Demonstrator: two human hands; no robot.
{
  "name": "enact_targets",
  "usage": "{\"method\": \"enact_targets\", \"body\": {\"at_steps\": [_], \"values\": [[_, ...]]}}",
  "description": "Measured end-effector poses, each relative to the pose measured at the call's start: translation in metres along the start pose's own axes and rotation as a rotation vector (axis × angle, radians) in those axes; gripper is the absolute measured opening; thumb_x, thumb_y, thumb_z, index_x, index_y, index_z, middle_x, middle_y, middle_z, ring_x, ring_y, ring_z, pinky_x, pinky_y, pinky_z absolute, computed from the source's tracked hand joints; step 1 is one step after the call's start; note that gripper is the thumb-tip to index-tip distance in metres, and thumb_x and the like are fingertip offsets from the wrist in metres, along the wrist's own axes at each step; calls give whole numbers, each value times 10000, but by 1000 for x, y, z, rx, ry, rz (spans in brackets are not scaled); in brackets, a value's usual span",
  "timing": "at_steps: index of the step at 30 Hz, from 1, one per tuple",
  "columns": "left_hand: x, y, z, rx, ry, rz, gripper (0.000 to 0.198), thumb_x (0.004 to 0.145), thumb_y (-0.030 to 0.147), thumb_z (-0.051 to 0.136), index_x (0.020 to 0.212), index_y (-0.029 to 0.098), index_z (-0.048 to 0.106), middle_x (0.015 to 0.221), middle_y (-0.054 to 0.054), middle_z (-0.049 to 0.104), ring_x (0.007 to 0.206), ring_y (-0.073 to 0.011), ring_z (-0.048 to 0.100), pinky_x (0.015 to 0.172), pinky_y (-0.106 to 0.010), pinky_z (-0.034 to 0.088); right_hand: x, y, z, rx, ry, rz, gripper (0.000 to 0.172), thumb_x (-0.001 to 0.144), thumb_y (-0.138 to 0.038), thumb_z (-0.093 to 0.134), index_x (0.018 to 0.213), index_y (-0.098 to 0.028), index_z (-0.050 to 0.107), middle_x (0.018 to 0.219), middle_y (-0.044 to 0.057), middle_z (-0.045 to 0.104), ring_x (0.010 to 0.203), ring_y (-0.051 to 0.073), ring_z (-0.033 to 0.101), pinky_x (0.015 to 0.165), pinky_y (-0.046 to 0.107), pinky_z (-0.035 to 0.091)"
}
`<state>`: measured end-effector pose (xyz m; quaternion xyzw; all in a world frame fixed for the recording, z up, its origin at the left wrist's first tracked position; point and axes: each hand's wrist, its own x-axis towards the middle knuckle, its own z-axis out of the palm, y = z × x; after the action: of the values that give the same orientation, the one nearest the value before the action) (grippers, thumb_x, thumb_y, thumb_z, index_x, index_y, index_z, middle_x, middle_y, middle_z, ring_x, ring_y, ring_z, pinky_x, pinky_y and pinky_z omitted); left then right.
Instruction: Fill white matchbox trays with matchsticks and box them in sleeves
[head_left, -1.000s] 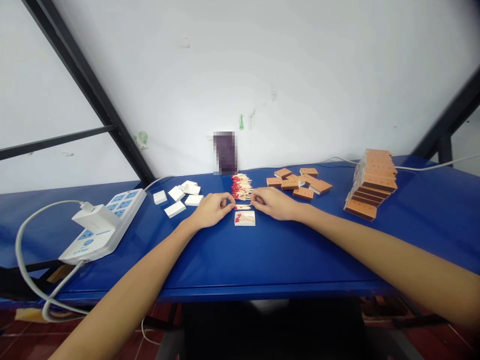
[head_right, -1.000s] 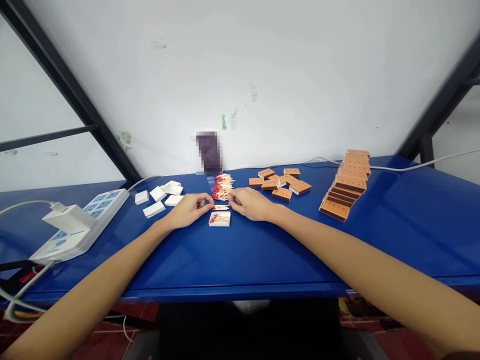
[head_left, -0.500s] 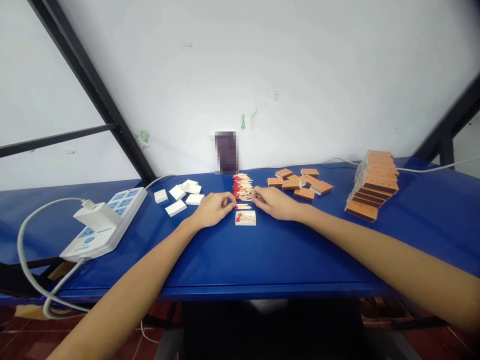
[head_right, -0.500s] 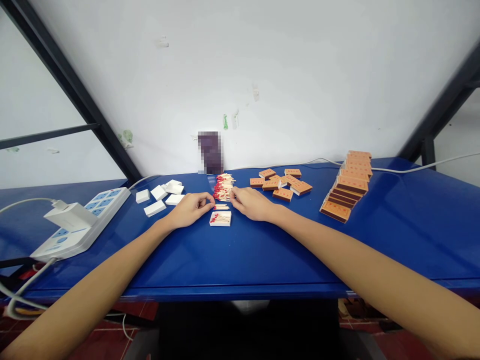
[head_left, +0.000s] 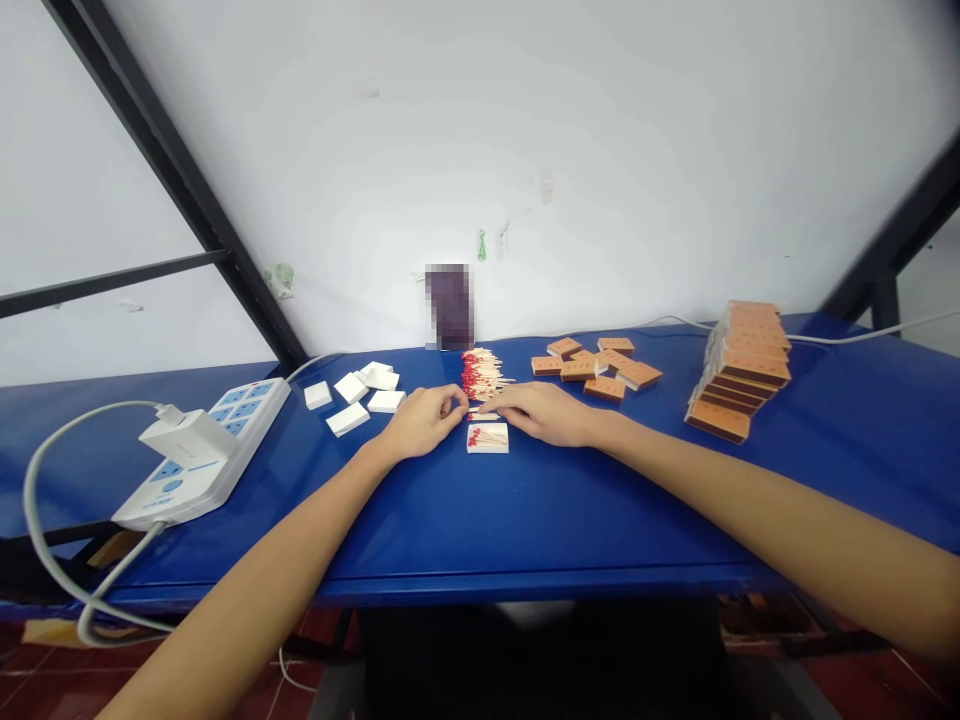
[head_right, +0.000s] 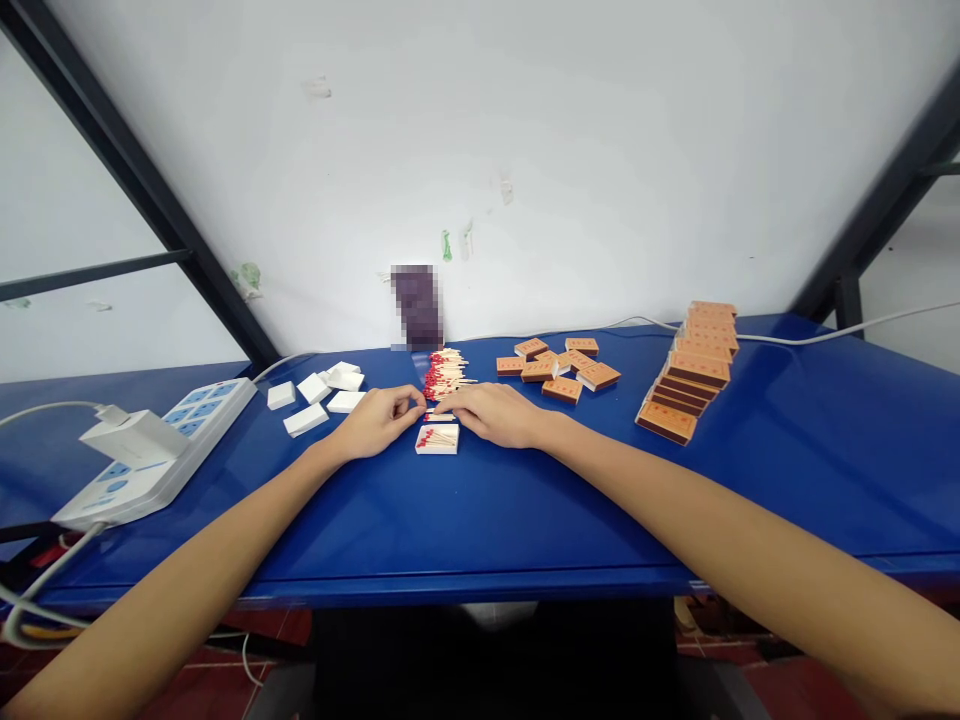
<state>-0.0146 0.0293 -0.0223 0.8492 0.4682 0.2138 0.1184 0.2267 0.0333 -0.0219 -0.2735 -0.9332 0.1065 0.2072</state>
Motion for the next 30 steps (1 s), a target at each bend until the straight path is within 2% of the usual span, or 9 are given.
{"method": "enact_targets", "body": {"at_steps": [5, 10, 18, 26, 30], "values": [[2, -4, -2, -56, -14, 11, 225, 933, 344, 480, 937, 190, 645, 587, 38, 509, 554, -122, 460, 548, -233, 302, 0, -1, -2, -89, -57, 11, 377, 958, -150, 432, 1231, -243, 674, 1005, 70, 692, 847, 175, 619, 718, 267, 430], [2, -7, -3, -72, -19, 25, 199, 904, 265, 488, 985, 184, 651, 592, 42, 498, 555, -121, 457, 553, -233, 314, -1, 0, -2, -125, -57, -3, 386, 960, -149, 437, 1246, -260, 670, 964, 71, 671, 810, 171, 598, 693, 263, 419], [3, -9, -3, -57, -44, 27, 185, 866, 215, 508, 972, 187, 657, 579, 48, 488, 545, -120, 459, 554, -235, 314, -1, 0, 1, -81, -19, 3, 382, 962, -165, 440, 1279, -242, 638, 1046, 73, 701, 879, 185, 629, 743, 282, 451], [2, -8, -4, -55, -49, 25, 178, 864, 224, 519, 972, 197, 659, 575, 53, 482, 542, -117, 449, 557, -238, 304, 1, -5, -3, -116, -70, 45, 363, 958, -166, 445, 1243, -223, 663, 1041, 85, 713, 889, 198, 647, 750, 292, 468], [2, -7, -4, -55, -58, 43, 202, 872, 227, 512, 992, 208, 674, 557, 57, 459, 533, -115, 431, 558, -237, 293, 1, -5, -2, -87, -42, 50, 377, 962, -174, 434, 1273, -228, 641, 1143, 80, 708, 955, 207, 659, 795, 305, 485]]}}
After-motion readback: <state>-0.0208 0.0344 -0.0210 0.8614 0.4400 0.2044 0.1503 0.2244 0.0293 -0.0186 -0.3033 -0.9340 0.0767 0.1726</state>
